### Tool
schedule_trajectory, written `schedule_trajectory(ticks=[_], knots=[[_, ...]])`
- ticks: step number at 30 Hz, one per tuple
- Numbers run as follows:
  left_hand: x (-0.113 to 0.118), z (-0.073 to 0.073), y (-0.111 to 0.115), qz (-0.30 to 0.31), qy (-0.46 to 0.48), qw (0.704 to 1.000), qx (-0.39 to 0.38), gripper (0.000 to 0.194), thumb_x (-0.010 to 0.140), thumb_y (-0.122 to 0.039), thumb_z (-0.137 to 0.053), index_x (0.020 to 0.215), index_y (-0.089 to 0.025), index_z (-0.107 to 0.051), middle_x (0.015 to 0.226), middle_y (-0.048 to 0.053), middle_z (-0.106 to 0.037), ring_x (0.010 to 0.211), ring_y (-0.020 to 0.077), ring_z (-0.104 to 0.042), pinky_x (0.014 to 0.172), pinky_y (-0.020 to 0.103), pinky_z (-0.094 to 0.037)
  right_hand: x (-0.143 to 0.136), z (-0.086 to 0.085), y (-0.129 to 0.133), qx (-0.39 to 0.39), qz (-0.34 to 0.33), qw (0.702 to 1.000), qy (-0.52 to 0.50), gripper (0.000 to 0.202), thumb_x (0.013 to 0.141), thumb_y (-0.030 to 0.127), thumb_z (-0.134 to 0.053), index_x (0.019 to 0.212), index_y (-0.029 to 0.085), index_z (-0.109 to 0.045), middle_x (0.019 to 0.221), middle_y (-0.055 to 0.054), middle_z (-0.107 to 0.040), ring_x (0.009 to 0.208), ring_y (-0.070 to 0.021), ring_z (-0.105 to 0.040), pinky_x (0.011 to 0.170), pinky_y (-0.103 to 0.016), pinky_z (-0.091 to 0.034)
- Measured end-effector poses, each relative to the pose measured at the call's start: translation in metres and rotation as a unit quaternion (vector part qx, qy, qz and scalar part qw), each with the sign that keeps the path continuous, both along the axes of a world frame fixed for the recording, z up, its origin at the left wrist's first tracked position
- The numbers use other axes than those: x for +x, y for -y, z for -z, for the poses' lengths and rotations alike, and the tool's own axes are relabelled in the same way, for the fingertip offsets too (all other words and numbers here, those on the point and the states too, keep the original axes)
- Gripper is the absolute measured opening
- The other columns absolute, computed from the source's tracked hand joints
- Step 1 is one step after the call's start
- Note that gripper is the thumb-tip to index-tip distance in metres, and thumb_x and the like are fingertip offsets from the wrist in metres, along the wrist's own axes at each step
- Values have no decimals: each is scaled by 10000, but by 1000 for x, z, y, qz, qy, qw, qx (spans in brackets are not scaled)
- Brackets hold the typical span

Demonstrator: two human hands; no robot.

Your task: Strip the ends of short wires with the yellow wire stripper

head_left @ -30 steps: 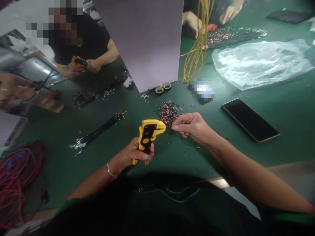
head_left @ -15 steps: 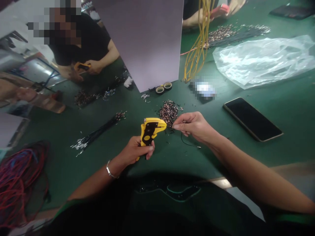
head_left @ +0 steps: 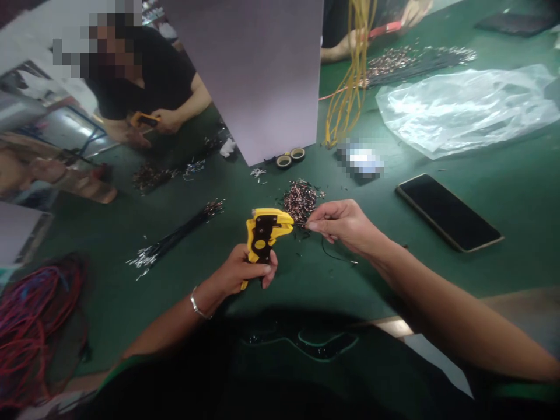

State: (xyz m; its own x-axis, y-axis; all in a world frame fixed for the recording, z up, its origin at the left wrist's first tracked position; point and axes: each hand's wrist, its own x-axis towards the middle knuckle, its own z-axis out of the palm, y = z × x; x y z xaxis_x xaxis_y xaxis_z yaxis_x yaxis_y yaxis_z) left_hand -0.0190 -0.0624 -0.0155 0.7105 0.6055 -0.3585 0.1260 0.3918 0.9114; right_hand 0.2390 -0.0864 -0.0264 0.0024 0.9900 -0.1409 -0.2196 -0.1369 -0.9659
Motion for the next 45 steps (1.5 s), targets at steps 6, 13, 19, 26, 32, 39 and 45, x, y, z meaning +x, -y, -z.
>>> schedule_trajectory(ticks=[6, 13, 19, 26, 32, 39, 45], knots=[[-1, 0, -3, 2, 41, 999, -30, 181, 714, -166, -733, 859, -92, -652, 646, 39, -652, 517, 140, -601, 532, 286, -504, 3, 2, 1, 8, -1, 1000, -6, 144, 618, 273, -813, 646, 158, -731, 431, 44, -527, 370, -56, -399, 356, -223, -292], [-2, 0, -5, 0, 71, 996, -45, 167, 718, -149, -704, 867, -97, -653, 627, 38, -645, 503, 148, -593, 525, 303, -503, 3, 0, 2, 9, 1, 1000, -11, 134, 618, 266, -817, 650, 166, -734, 421, 54, -516, 365, -51, -399, 358, -224, -288], [-3, -1, -6, 8, 68, 997, -43, 164, 716, -144, -706, 865, -95, -660, 638, 41, -647, 514, 149, -597, 530, 301, -506, 4, 3, 2, 13, 4, 1000, -7, 141, 632, 273, -817, 658, 162, -734, 423, 53, -511, 363, -50, -395, 356, -226, -273], [-4, 2, -7, 13, 20, 1000, -7, 207, 703, -168, -744, 873, -92, -656, 671, 34, -641, 555, 144, -602, 563, 301, -513, 4, 3, 2, 14, 6, 1000, 13, 156, 626, 282, -808, 639, 155, -720, 424, 57, -499, 357, -48, -381, 348, -219, -266], [-1, -2, -5, -29, -25, 999, 27, 238, 654, -172, -774, 835, -97, -639, 696, 17, -622, 556, 111, -572, 542, 260, -489, 3, 2, 3, 4, 2, 1000, 13, 129, 627, 263, -797, 643, 161, -720, 422, 61, -491, 359, -46, -371, 347, -219, -271], [-5, 1, -8, -39, -35, 998, 27, 272, 627, -180, -790, 826, -110, -619, 692, 1, -585, 578, 100, -538, 527, 234, -447, 2, 0, 4, 4, -2, 1000, 3, 122, 630, 257, -791, 639, 165, -712, 418, 68, -474, 357, -42, -364, 348, -219, -266], [-9, 5, -9, 0, -17, 1000, 26, 310, 643, -179, -781, 907, -124, -627, 745, 17, -593, 701, 129, -536, 640, 265, -446, 2, 3, 3, 2, 1, 1000, 3, 141, 635, 271, -795, 632, 161, -707, 405, 67, -470, 350, -45, -367, 345, -221, -248]])
